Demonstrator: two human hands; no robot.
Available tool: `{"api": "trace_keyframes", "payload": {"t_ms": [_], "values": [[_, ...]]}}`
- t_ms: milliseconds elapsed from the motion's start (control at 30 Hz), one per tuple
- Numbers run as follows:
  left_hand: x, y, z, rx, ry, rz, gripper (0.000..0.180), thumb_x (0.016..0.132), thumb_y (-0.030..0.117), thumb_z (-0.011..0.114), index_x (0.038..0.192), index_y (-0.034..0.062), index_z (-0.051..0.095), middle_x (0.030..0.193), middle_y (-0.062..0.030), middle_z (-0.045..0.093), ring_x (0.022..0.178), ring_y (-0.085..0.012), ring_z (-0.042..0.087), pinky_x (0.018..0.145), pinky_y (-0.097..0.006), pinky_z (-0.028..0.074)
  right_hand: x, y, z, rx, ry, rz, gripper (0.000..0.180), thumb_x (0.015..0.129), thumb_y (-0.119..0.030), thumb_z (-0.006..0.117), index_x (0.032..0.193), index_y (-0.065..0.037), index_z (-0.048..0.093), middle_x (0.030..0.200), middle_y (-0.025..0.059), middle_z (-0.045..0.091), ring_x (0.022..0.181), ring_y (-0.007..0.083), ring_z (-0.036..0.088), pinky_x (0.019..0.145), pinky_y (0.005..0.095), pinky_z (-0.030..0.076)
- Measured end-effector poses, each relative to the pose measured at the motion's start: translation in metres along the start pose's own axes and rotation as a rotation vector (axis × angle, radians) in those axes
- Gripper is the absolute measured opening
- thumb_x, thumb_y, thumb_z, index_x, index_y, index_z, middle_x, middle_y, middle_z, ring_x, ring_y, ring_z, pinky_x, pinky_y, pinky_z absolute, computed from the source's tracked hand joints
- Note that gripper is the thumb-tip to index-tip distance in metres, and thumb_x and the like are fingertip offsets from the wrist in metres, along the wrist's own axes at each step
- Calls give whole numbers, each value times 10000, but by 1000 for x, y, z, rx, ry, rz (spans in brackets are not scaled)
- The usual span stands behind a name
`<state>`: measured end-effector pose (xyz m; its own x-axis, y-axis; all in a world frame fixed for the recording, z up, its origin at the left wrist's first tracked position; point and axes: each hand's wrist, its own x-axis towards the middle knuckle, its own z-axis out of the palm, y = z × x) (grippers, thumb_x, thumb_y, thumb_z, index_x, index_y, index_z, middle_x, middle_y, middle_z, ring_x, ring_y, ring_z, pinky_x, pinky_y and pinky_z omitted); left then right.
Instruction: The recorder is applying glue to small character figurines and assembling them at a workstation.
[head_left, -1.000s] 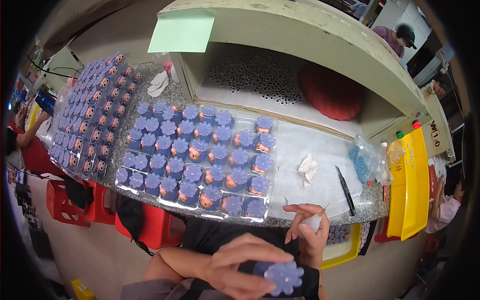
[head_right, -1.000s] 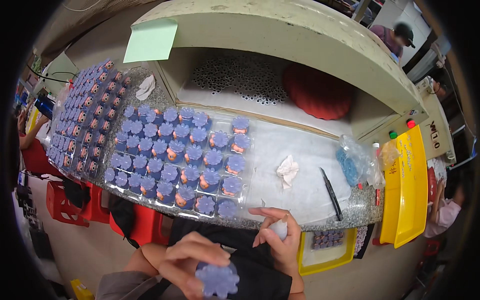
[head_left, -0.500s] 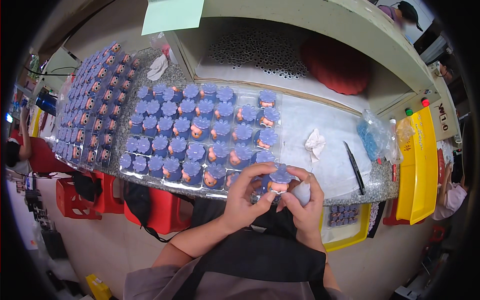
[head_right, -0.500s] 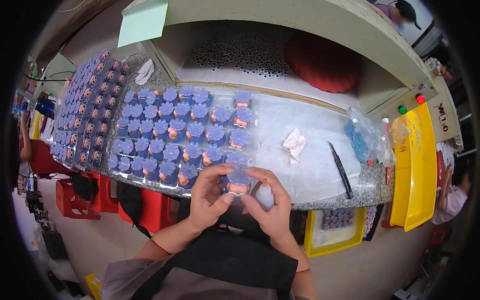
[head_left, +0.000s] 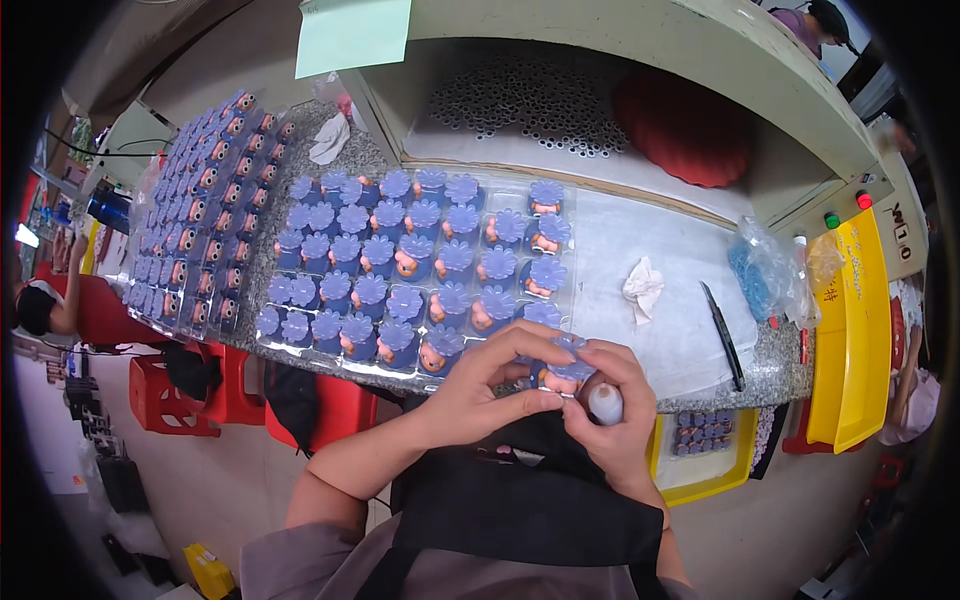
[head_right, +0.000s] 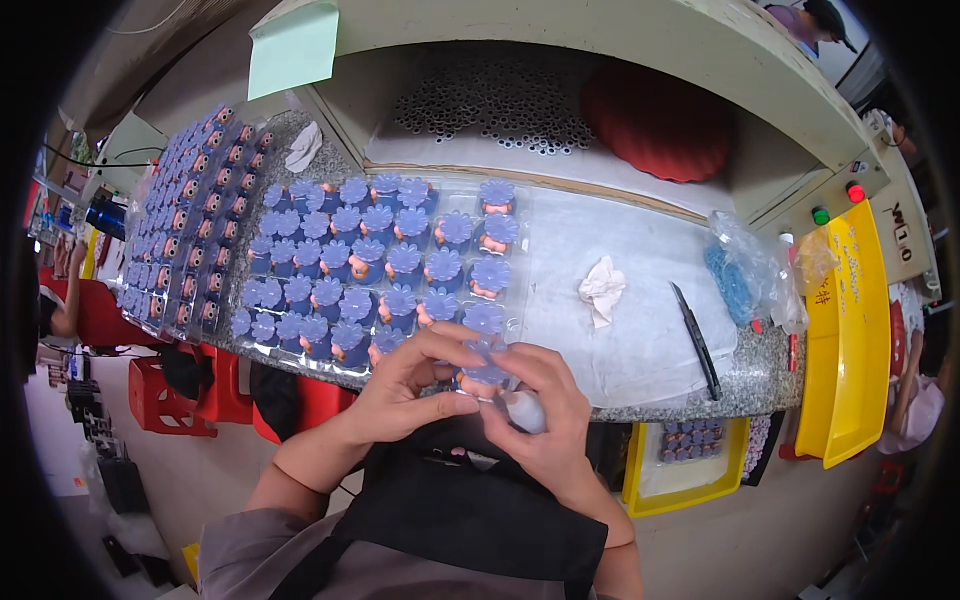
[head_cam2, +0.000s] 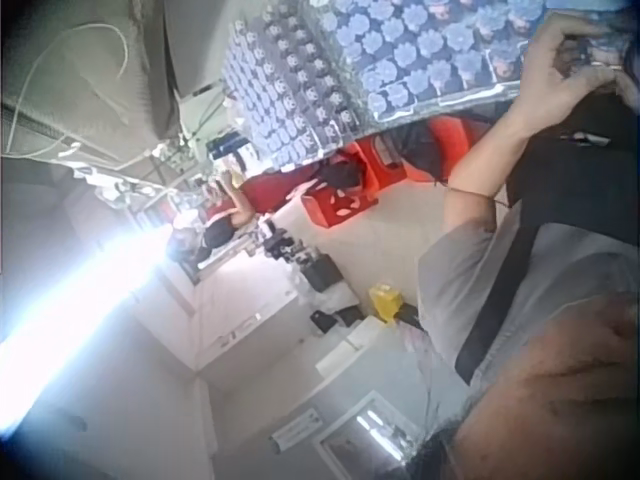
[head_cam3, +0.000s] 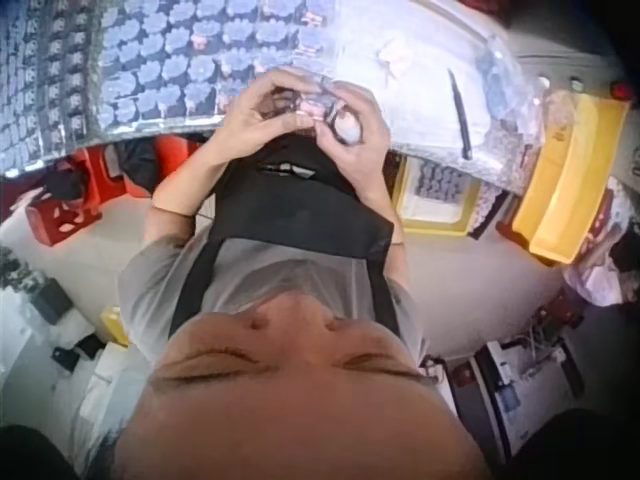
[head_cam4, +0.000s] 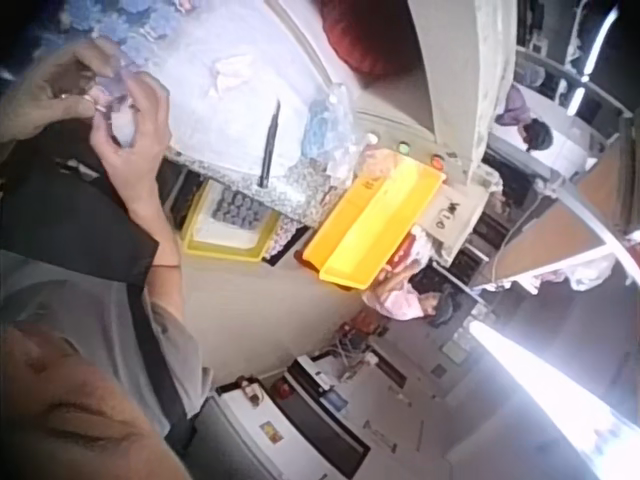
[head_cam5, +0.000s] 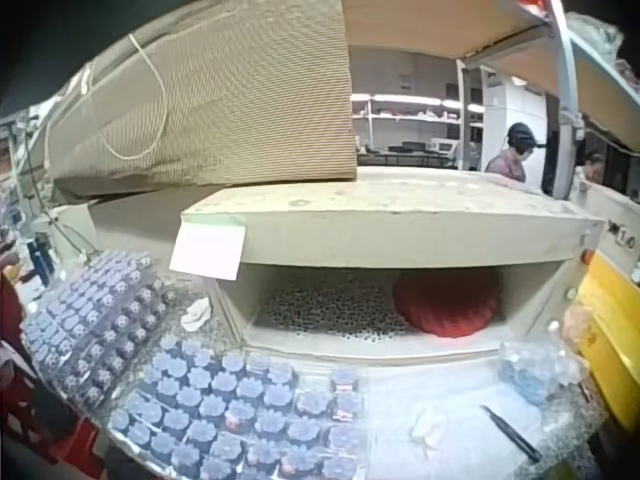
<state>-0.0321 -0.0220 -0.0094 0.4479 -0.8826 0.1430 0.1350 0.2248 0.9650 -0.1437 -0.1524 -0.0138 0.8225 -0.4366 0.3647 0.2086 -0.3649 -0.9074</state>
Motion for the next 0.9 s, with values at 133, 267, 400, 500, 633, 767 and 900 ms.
{"api": "trace_keyframes", "payload": {"t_ms": [133,267,400,500,633,767,900], "values": [[20,19,-16,119,64,-99,342,733,-30,625,1005,30,427,1115,-106,421,1044,-197,489,842,-319,452,5,8,4,-11,79,36,529,632,16,655,1132,-10,485,1049,142,540,679,143,531,533,228,428],[85,25,-73,376,270,20,342,724,30,642,965,28,399,990,-86,500,978,-190,530,826,-301,444,5,8,-17,154,173,175,458,718,51,493,1165,30,397,1120,176,473,575,48,433,456,183,451],[131,-7,-130,1027,156,208,334,697,114,673,929,32,448,918,-91,544,902,-215,562,785,-309,434,-2,3,-28,194,218,220,424,724,45,495,1142,30,418,1097,166,481,574,49,430,457,182,449],[138,-18,-140,1082,-8,103,322,689,165,679,903,43,471,908,-100,564,881,-243,563,772,-330,426,-8,5,-33,173,228,264,392,732,40,496,1119,30,438,1075,157,490,575,47,423,452,182,444],[144,-6,-147,1184,-227,-10,228,732,184,641,893,67,530,941,-77,553,922,-246,527,814,-339,397,-8,11,-41,154,219,288,379,734,31,503,1109,32,447,1064,150,499,576,46,419,449,179,437],[134,16,-125,1404,-176,279,233,719,117,615,943,87,557,991,-74,538,990,-255,485,847,-357,367,-7,12,-41,154,227,296,375,734,25,508,1105,32,449,1056,146,505,571,50,420,447,181,435],[118,17,-117,1362,-493,261,307,672,54,615,968,93,541,1031,-74,527,1001,-259,479,849,-368,386,-7,12,-40,157,226,320,374,731,26,509,1101,28,456,1056,149,507,574,55,421,445,186,435]]}}
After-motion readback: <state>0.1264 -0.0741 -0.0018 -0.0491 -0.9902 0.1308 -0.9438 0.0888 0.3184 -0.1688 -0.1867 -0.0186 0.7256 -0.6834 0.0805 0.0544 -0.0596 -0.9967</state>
